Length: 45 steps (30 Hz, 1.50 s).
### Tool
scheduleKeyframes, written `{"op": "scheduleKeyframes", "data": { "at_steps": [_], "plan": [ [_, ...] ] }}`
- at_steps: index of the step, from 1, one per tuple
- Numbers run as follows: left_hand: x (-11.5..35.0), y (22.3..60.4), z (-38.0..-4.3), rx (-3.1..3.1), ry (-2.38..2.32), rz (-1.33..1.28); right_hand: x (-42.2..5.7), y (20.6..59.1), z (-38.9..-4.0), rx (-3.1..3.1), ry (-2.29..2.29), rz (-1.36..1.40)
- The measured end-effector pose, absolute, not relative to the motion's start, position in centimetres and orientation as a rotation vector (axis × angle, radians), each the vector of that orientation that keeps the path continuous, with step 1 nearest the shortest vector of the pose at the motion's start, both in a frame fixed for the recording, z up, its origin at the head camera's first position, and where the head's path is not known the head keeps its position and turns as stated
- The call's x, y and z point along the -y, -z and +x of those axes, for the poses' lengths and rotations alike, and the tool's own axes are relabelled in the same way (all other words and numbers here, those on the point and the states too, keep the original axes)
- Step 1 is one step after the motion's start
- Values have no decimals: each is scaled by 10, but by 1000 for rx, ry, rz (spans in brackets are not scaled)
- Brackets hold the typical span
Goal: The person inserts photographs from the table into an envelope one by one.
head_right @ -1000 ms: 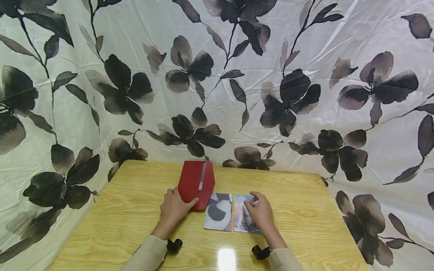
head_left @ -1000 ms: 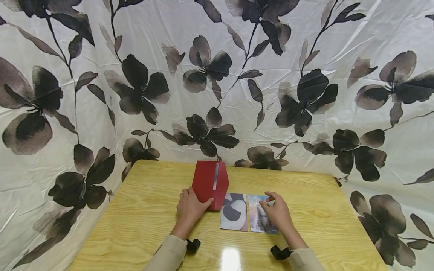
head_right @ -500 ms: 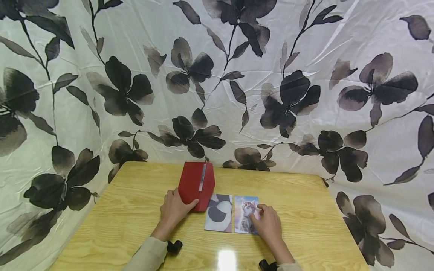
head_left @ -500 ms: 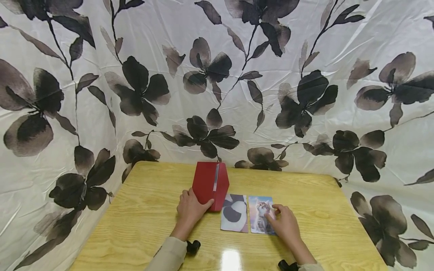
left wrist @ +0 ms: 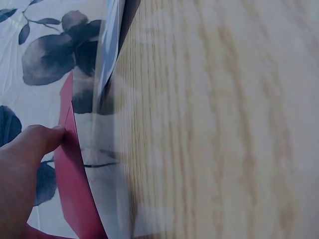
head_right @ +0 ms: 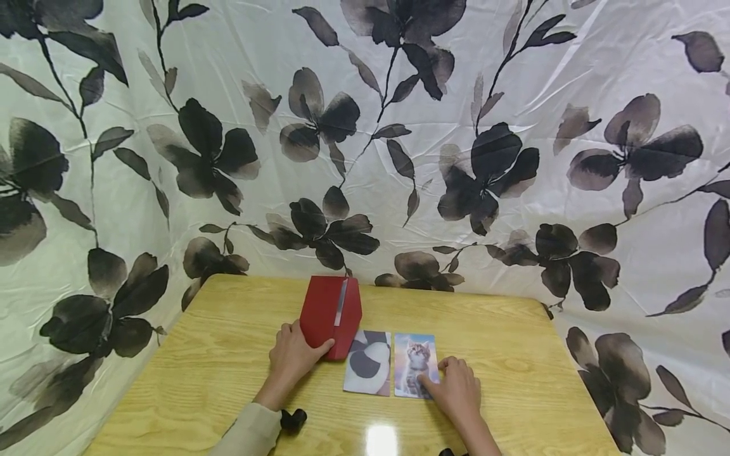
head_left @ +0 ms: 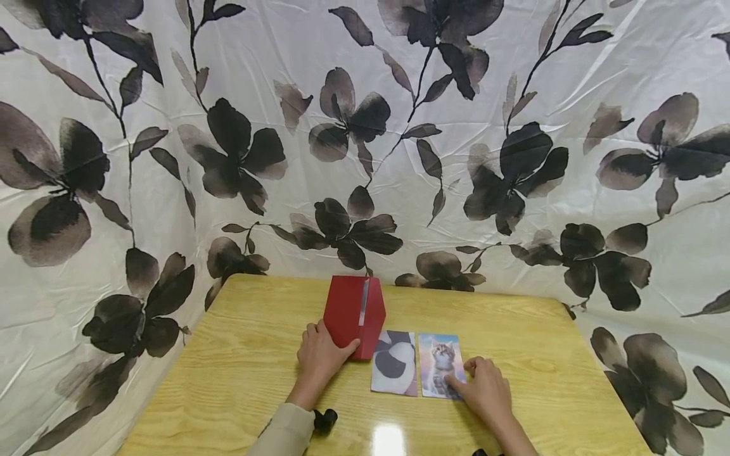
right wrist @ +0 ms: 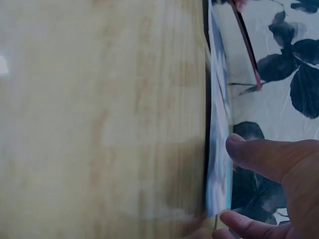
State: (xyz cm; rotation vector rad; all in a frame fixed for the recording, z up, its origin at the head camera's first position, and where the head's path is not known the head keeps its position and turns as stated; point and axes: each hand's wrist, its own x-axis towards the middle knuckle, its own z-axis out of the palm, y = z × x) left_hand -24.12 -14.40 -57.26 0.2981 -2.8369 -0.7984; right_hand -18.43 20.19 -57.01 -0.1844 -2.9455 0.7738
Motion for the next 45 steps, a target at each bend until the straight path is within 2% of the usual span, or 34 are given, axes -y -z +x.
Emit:
{"op": "scheduleKeyframes", "data": {
  "at_steps": [29,36,45],
  "plan": [
    [144,574,-240,2839,778,293,-199,574,-175,2949,-815,-163],
    [144,573,-240,2839,778,290,-202,569,-173,2938,-989,-106],
    [146,574,-240,2835,782,289,-210,568,-178,2921,-1216,-195]
  ]
}}
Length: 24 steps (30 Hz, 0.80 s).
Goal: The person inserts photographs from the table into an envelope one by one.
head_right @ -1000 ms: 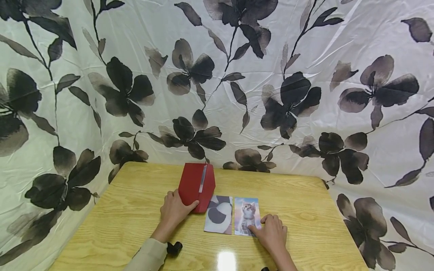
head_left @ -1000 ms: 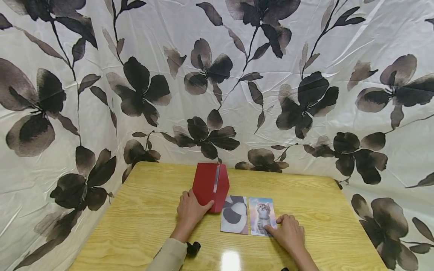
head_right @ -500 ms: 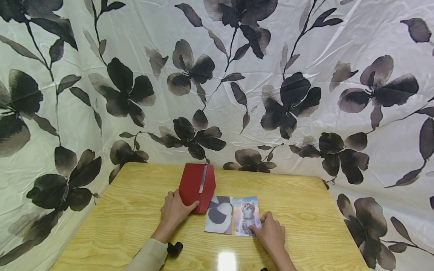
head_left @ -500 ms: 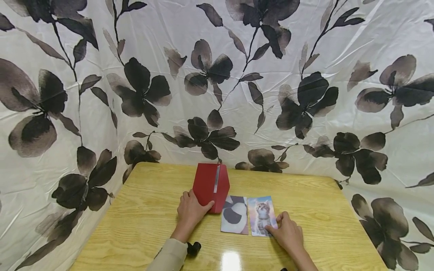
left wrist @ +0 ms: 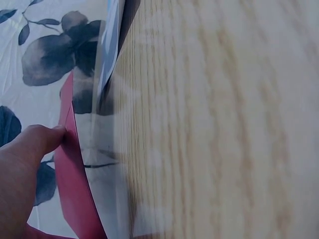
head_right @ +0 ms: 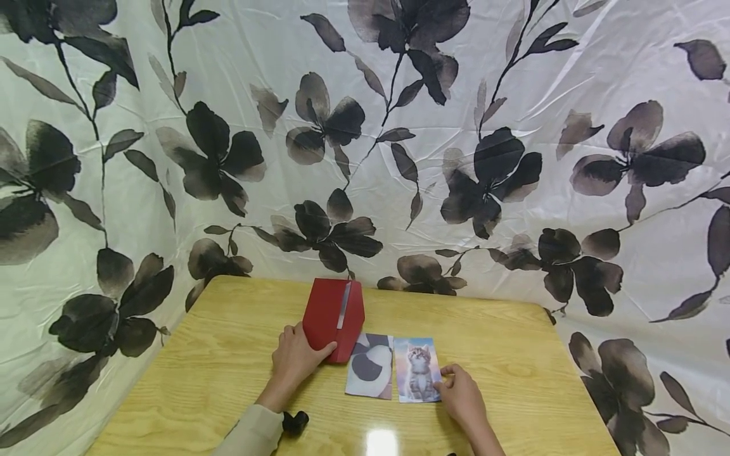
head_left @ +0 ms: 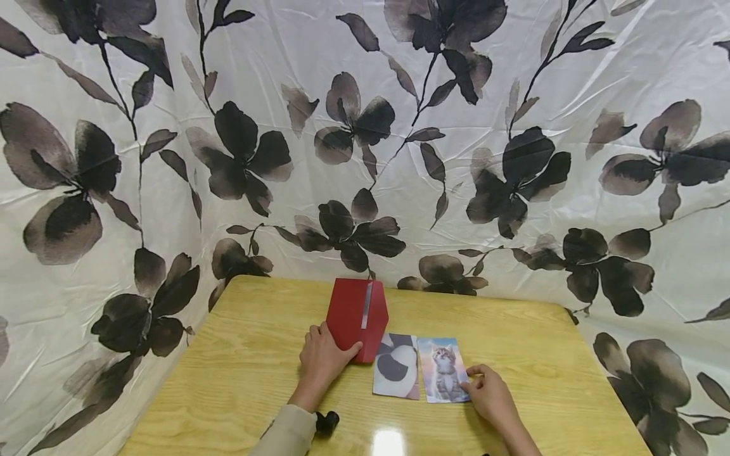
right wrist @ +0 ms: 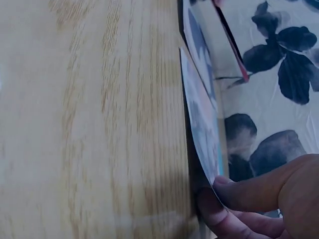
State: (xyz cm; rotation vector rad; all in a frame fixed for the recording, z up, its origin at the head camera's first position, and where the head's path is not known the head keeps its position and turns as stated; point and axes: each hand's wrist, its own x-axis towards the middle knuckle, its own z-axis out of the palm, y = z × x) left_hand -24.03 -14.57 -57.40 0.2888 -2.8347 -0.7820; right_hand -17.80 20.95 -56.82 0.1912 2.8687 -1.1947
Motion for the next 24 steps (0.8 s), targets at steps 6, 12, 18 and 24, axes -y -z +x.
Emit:
{"op": "scheduleKeyframes", "data": {
  "at_steps": [6,12,18,24],
  "plan": [
    [145,575,-238,2825,782,290,-212,571,-180,-2852,1327,215],
    [144,575,-237,2844,765,294,-213,573,-184,-2820,1432,234],
    [144,575,-238,2844,762,291,-212,572,-191,-2710,1575,290],
    [144,574,-239,2834,750,282,-210,567,-200,-2671,1690,302]
  ]
}}
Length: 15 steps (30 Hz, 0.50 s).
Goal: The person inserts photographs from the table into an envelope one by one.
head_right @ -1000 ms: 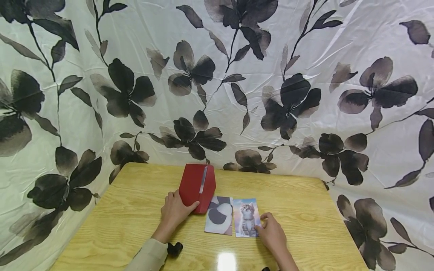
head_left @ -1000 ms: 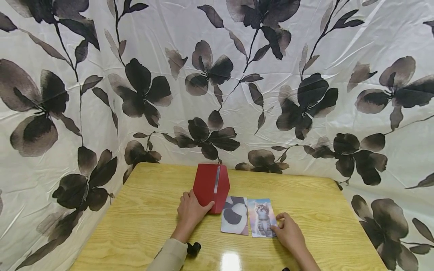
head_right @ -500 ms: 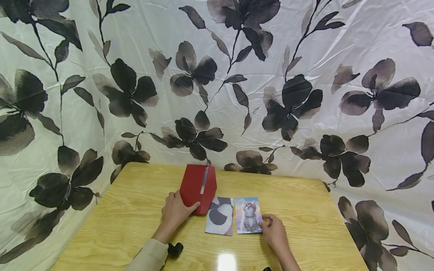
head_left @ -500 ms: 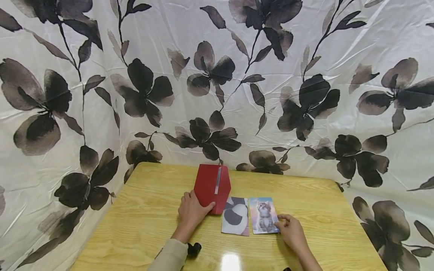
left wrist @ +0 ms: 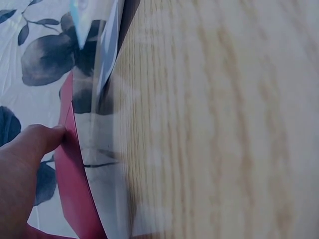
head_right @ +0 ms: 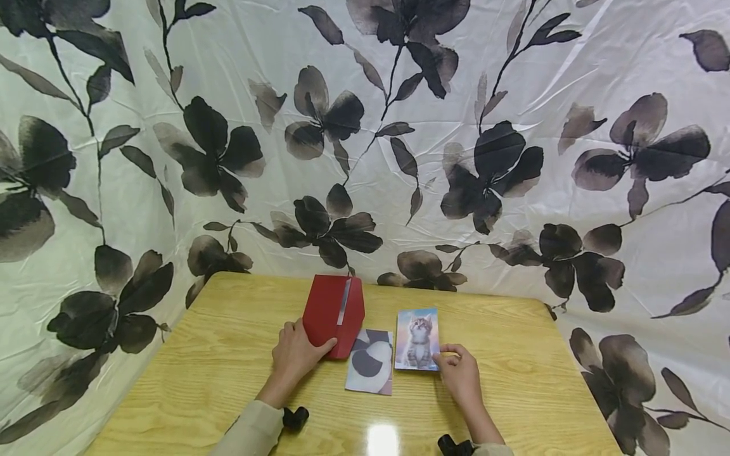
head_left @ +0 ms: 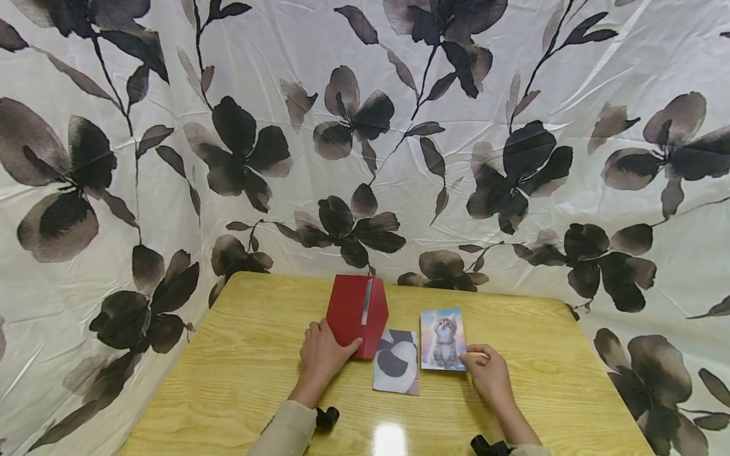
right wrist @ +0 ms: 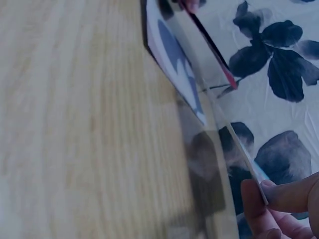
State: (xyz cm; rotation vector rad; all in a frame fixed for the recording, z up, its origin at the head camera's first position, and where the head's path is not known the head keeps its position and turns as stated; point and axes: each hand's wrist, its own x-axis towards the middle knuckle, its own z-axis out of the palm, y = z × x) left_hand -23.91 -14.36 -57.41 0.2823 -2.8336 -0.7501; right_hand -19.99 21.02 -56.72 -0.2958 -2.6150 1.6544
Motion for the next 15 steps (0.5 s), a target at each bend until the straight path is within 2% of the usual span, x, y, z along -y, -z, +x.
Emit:
{"op": "scheduleKeyframes", "data": {
  "at_steps": [15],
  "plan": [
    [143,575,-240,2838,773,278,-187,558,-228,2478,-1752,-247]
  ]
}}
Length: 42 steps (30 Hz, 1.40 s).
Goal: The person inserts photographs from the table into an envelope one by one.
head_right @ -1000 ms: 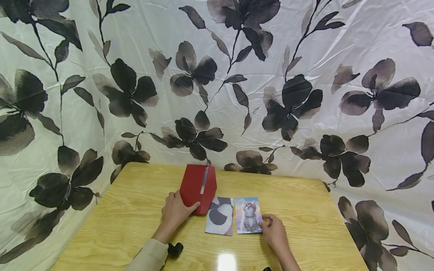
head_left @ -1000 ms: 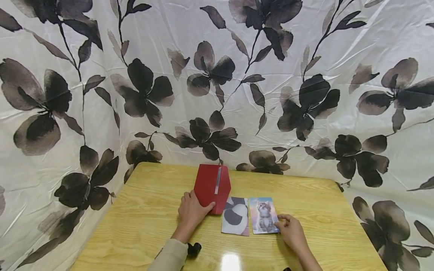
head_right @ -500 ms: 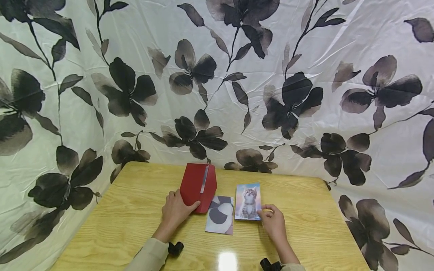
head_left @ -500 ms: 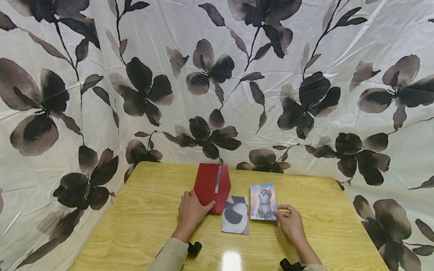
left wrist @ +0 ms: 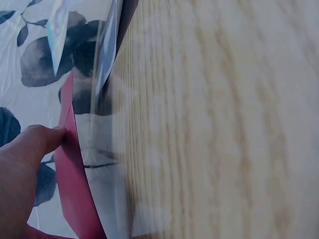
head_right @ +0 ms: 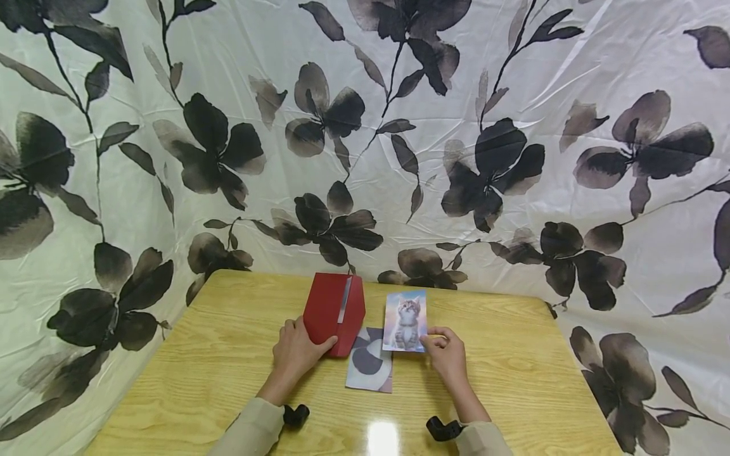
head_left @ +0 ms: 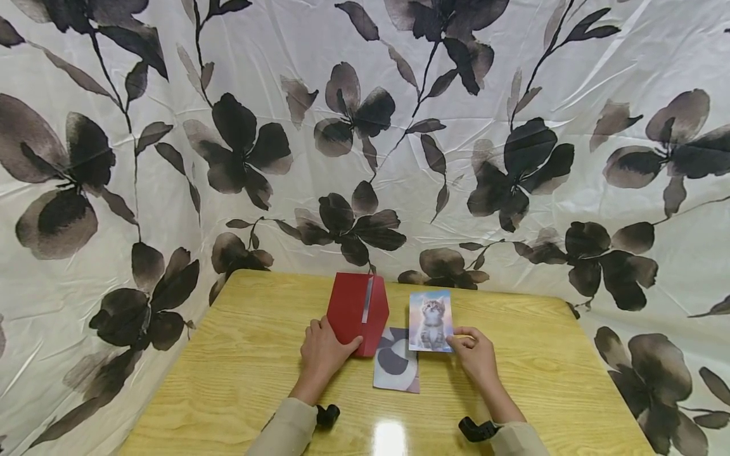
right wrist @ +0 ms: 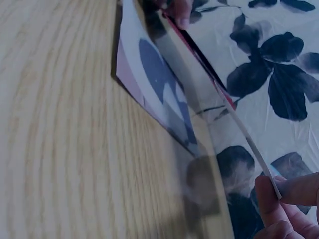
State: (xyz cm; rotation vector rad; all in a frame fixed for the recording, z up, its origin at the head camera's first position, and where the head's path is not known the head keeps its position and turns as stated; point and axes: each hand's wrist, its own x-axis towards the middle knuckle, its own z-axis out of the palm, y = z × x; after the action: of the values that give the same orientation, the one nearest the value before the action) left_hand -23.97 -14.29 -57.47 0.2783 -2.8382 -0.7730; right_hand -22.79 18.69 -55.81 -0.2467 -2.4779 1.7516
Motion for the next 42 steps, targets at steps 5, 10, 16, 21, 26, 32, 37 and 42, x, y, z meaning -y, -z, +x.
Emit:
{"op": "scheduleKeyframes", "data": {
  "at_steps": [5,10,16,21,26,32,37,42],
  "plan": [
    [142,575,-240,2837,770,279,-175,558,-236,2454,-1767,-195],
    [141,575,-239,2843,762,284,-160,558,-245,2420,-1799,-161],
    [141,574,-238,2842,745,292,-141,560,-257,2359,-1844,-122],
    [141,574,-239,2841,736,297,-125,563,-264,2323,-1889,-127],
    [141,573,-240,2838,722,294,-111,563,-270,2316,-1907,-122],
    [140,572,-240,2846,710,293,-101,565,-274,2311,-1918,-142],
    [140,571,-239,2848,715,297,-94,571,-276,2329,-1881,-147],
    [140,571,-238,2849,712,298,-88,575,-278,2339,-1884,-196]
  ]
}}
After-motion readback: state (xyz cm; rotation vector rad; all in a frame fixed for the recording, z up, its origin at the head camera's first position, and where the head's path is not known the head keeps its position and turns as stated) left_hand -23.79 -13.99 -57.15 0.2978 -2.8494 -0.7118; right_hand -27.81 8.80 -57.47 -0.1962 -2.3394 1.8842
